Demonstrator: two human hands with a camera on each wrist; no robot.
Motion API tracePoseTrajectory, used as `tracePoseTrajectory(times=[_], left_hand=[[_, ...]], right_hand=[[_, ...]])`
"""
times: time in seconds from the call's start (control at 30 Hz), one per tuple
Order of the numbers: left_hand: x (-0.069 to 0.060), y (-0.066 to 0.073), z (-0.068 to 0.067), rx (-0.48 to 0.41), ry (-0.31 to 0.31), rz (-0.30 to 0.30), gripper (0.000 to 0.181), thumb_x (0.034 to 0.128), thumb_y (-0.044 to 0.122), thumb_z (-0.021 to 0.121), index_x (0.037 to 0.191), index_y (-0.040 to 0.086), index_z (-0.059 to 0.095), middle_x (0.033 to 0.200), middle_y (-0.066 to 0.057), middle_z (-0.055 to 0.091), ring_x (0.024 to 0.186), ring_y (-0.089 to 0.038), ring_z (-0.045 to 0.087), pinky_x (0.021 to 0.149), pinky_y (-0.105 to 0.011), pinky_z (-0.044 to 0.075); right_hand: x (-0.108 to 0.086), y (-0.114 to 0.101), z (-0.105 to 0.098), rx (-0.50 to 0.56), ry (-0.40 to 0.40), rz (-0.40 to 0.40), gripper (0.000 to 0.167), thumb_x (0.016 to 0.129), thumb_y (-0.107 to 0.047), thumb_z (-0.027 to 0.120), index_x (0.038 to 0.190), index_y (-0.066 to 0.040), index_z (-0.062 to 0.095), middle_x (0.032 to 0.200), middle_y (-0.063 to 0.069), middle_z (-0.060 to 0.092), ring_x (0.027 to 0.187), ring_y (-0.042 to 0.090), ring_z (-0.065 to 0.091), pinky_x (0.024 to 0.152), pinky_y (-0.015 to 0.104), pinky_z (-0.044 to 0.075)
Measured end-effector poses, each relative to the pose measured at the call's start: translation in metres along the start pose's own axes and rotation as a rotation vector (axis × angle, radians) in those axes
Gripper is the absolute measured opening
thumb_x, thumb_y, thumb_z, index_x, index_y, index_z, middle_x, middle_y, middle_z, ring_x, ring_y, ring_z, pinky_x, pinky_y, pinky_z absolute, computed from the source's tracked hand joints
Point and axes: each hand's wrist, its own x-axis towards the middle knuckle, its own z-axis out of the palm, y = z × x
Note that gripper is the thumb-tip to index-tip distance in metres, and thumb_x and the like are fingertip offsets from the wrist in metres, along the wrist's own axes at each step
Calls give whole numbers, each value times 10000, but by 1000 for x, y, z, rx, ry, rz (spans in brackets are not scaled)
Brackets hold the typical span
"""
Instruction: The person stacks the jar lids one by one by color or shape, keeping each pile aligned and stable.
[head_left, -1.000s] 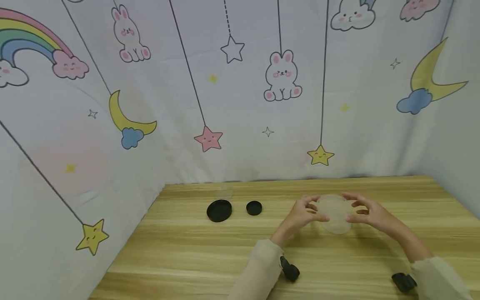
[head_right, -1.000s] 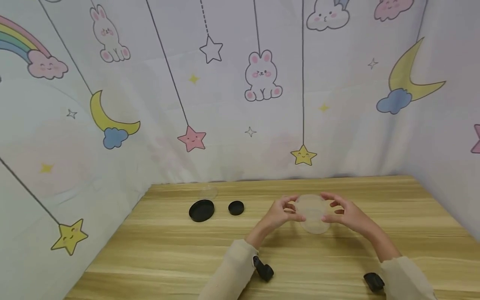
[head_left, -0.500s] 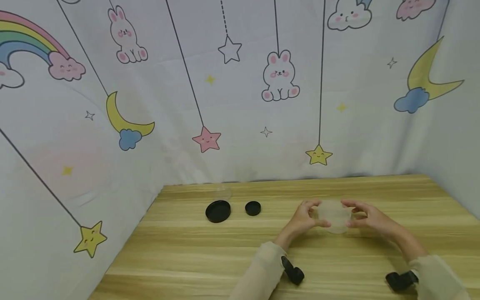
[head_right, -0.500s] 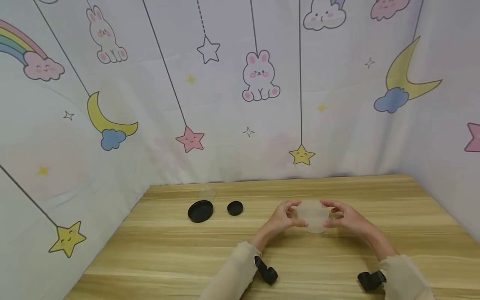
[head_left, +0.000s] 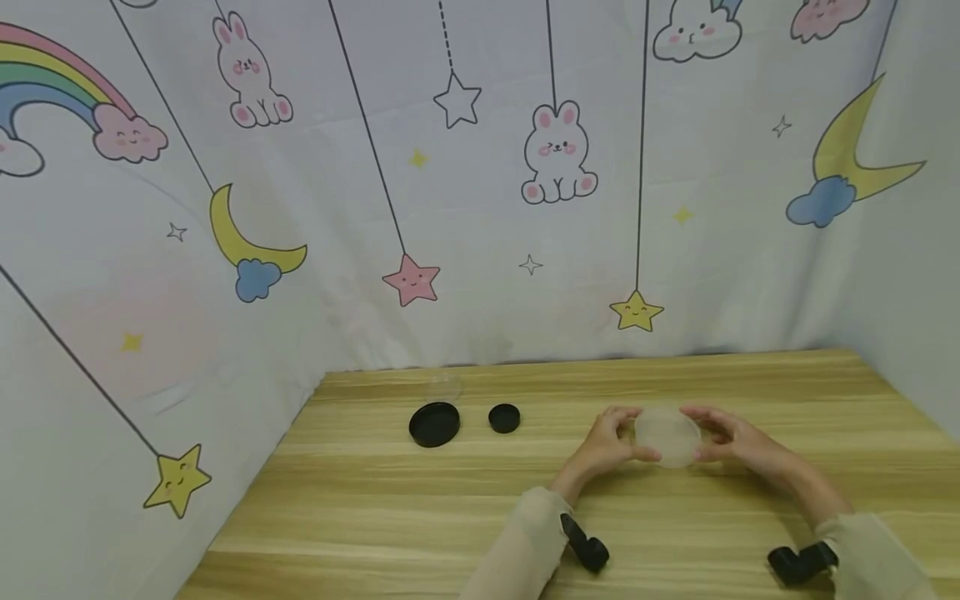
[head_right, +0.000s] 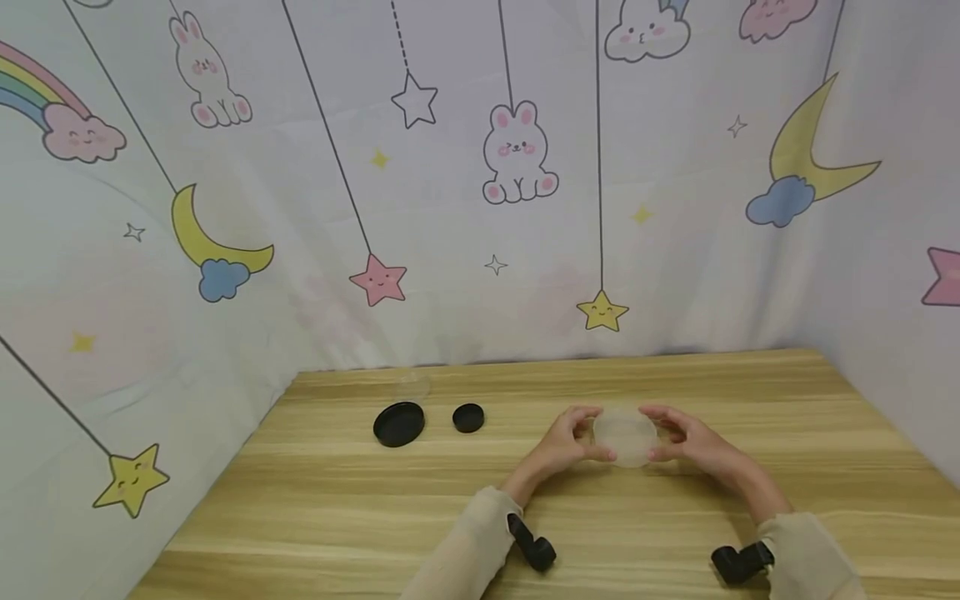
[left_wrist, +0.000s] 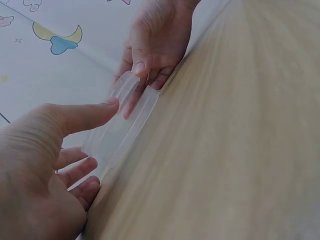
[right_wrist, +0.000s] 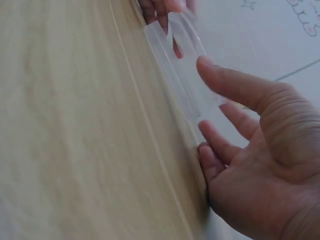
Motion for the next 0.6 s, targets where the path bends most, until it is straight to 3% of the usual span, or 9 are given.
tracePoseTrajectory(times=[0.03, 0.1, 0.17, 0.27, 0.37, 0.6], left_hand=[[1, -1, 0, 11, 0, 8, 632, 722, 136, 859, 1295, 46, 609, 1214, -8, 581, 985, -7, 445, 859, -168, 404], [1, -1, 1, 29, 2, 18, 638, 720, 135, 862, 1296, 40, 606, 1224, -19, 586, 992, -11, 455, 867, -167, 411], [1, -2, 3, 50, 4, 25, 645, 713, 138, 868, 1294, 37, 606, 1227, -28, 593, 994, -14, 461, 870, -163, 413], [0, -2, 4, 85, 14, 39, 646, 700, 140, 877, 1281, 38, 613, 1220, -39, 610, 994, -22, 475, 871, -159, 417], [-1, -1, 4, 92, 20, 34, 649, 693, 138, 883, 1276, 46, 613, 1236, -48, 617, 1011, -36, 492, 881, -159, 420], [0, -3, 4, 59, -2, 29, 764, 708, 115, 871, 1379, 45, 513, 1307, -87, 595, 1103, -90, 541, 944, -185, 442]], right_hand=[[0, 0, 0, 0, 0, 6, 679, 885, -95, 689, 1418, 128, 331, 1206, -327, 497, 1070, -193, 456, 831, 116, 442], [0, 1, 0, -10, 6, 23, 696, 879, -106, 699, 1427, 120, 335, 1285, -225, 520, 1074, -204, 442, 835, 108, 436], [0, 2, 1, -24, 8, 44, 708, 872, -113, 709, 1435, 108, 341, 1371, -17, 538, 1068, -207, 433, 833, 109, 436], [-1, 2, 2, -55, 8, 62, 723, 863, -133, 723, 1437, 100, 352, 1430, 284, 445, 1059, -220, 413, 831, 105, 430], [0, 1, 3, -67, 4, 73, 737, 858, -151, 733, 1440, 95, 353, 1442, 354, 391, 1056, -223, 399, 834, 107, 429], [2, -1, 2, -83, 2, 113, 765, 848, -191, 747, 1450, 69, 353, 1461, 329, 389, 1045, -228, 389, 840, 104, 418]])
